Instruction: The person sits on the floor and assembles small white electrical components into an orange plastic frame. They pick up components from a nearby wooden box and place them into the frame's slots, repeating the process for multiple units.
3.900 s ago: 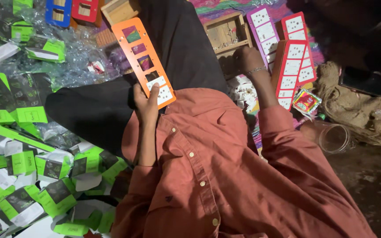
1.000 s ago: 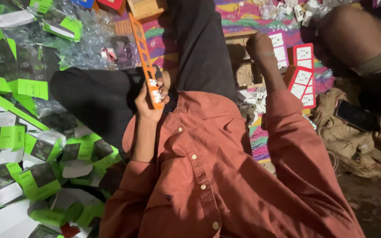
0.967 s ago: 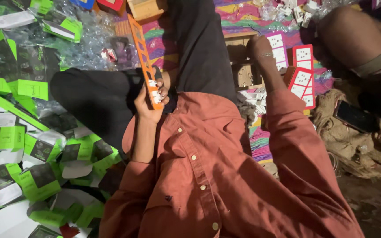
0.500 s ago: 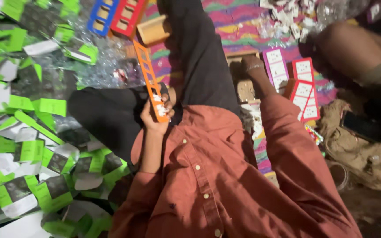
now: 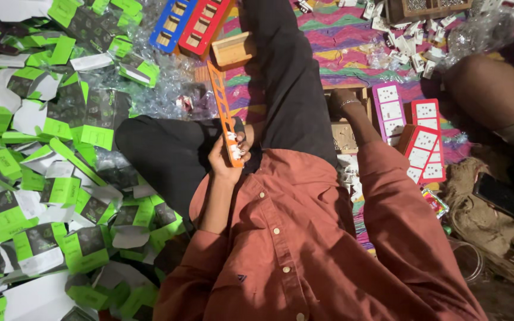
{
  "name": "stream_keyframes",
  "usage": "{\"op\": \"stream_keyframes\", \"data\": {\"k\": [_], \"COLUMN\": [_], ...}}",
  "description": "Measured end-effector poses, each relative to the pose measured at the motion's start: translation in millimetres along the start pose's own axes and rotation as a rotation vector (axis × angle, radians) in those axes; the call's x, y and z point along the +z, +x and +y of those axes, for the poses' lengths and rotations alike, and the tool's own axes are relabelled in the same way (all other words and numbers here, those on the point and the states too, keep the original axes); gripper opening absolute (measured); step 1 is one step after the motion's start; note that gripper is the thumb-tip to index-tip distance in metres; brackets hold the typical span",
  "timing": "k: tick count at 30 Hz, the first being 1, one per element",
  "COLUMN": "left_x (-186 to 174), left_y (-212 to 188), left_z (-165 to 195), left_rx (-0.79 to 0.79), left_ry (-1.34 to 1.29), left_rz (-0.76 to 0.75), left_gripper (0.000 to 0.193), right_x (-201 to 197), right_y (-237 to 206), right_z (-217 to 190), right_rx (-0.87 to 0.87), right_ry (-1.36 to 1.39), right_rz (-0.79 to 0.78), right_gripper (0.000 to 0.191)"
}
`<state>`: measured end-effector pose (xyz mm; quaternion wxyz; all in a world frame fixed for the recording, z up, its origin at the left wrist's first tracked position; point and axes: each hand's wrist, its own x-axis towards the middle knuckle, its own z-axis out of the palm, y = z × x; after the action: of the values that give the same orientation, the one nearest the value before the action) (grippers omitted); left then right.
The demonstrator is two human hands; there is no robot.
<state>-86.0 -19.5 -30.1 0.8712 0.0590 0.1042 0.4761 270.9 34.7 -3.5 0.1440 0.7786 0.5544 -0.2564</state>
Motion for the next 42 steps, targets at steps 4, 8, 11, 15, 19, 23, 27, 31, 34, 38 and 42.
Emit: {"op": "stream_keyframes", "data": {"k": [4, 8, 11, 15, 19, 23, 27, 31, 34, 38, 42], "left_x": [-2.0, -5.0, -5.8, -5.5, -3.5, -1.7, 0.6, 2.4, 1.6, -3.3, -8.5], "left_y": [0.5, 1.6, 0.8, 1.0, 1.3, 0.7, 0.3, 1.2, 1.8, 2.8, 2.8], "left_z": [-1.5, -3.9, -4.0, -2.4, -1.5, -1.5, -1.4, -1.0, -1.7, -3.5, -4.6], "left_rx": [-0.007, 0.005, 0.007, 0.004, 0.016, 0.025, 0.016, 0.023, 0.021, 0.01, 0.023], "left_ry": [0.003, 0.008, 0.027, 0.046, 0.06, 0.092, 0.078, 0.061, 0.052, 0.036, 0.062], "left_rz": [0.019, -0.021, -0.013, 0.063, 0.043, 0.059, 0.061, 0.021, 0.017, 0.071, 0.052], "left_gripper": [0.053, 0.054, 0.056, 0.057, 0.057, 0.057, 0.058, 0.057, 0.056, 0.043, 0.054], "right_x": [0.2, 6.6, 10.6, 9.1, 2.9, 6.3, 17.2, 20.3, 19.4, 16.7, 14.6], "right_y": [-4.0, -7.0, -8.5, -13.7, -26.5, -25.4, -14.8, -10.4, -11.8, -17.0, -18.3], "right_z": [18.6, 45.1, 52.6, 50.0, 36.4, 19.5, 9.1, 5.5, 8.2, 16.1, 26.1], "right_rx": [-0.043, -0.13, -0.157, -0.172, -0.009, -0.349, -0.43, -0.414, -0.387, -0.31, -0.169], "right_ry": [0.161, 0.378, 0.563, 0.689, 0.506, 0.281, 0.337, 0.079, 0.012, 0.038, -0.005], "right_rz": [0.237, 0.308, 0.338, 0.323, 0.306, 0.533, 0.425, 0.38, 0.424, 0.517, 0.416], "right_gripper": [0.041, 0.024, 0.026, 0.029, 0.03, 0.029, 0.016, 0.017, 0.022, 0.036, 0.042]}}
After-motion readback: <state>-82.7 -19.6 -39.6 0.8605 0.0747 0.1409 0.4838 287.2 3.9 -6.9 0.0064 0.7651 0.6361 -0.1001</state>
